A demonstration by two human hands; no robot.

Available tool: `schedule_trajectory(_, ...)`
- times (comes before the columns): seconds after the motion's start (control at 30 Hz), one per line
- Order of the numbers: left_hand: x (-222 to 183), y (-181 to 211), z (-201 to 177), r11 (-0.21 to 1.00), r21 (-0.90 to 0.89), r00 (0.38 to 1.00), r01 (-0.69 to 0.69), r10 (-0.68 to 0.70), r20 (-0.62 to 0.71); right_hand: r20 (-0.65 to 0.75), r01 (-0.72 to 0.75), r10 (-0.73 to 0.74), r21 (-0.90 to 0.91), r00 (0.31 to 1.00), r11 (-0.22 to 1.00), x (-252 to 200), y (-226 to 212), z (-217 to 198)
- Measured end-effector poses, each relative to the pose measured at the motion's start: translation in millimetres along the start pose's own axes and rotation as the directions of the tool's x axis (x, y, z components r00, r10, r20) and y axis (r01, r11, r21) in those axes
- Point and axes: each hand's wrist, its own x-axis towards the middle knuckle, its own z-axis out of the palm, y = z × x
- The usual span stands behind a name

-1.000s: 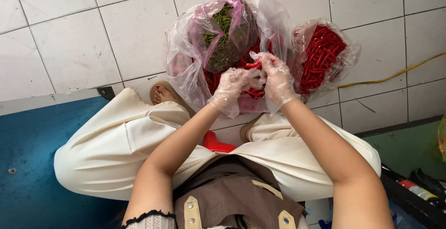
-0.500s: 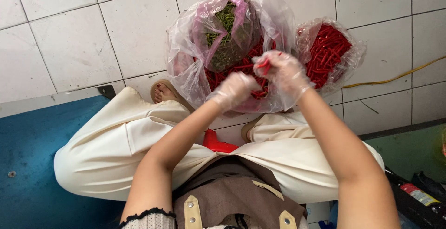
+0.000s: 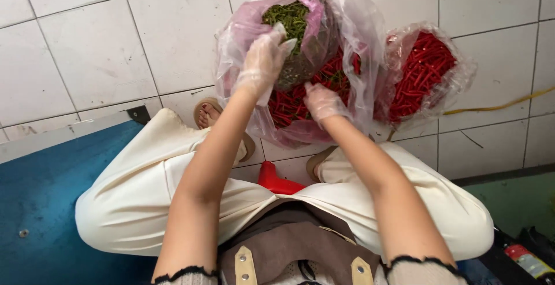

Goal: Sorting and trimming red and green chilies from plastic bags using a small tool while sitting on the floor

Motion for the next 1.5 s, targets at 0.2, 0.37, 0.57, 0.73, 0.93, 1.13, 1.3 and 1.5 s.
schedule_trajectory(0.2,-40,-8,9,0.952,-0.303,0.989,-0.034,-0.011,-0.148,0.053,0.032,-0.027,-0.092,0.998,0.995,62,44,100)
schedule_trajectory(0.37,-38,-12,30,0.936,-0.352,0.988,0.026,-0.077,-0.133,0.182,-0.013,0.020,-0.044,0.983,0.999,41,56,58)
schedule_trajectory(0.57,-53,18,-35,0.866,-0.435,0.956,0.249,-0.149,0.251,0.197,-0.154,0.075,0.426,0.978,0.892,-19,23,-81)
schedule_trajectory(0.73,-64,33,3,0.895,-0.444,0.974,0.042,0.063,0.219,0.071,-0.078,0.220,0.997,0.973,0.024,-76,16,-147)
schedule_trajectory(0.93,-85,65,-3,0.753,-0.574,0.850,0.322,0.038,0.526,0.152,-0.100,0.220,0.968,0.964,-0.230,-99,26,-181)
schedule_trajectory(1.13,-74,73,-34,0.666,-0.615,0.853,0.423,-0.063,0.519,0.115,-0.024,0.217,0.923,0.969,-0.385,-93,42,-180)
schedule_trajectory(1.3,-66,54,43,0.874,0.368,0.903,-0.318,0.161,0.399,0.136,-0.053,0.165,0.902,0.977,-0.428,-88,28,-175)
schedule_trajectory(1.5,-85,66,36,0.790,0.311,0.825,-0.528,0.392,0.406,0.016,0.028,0.184,0.971,0.983,-0.237,-89,32,-177)
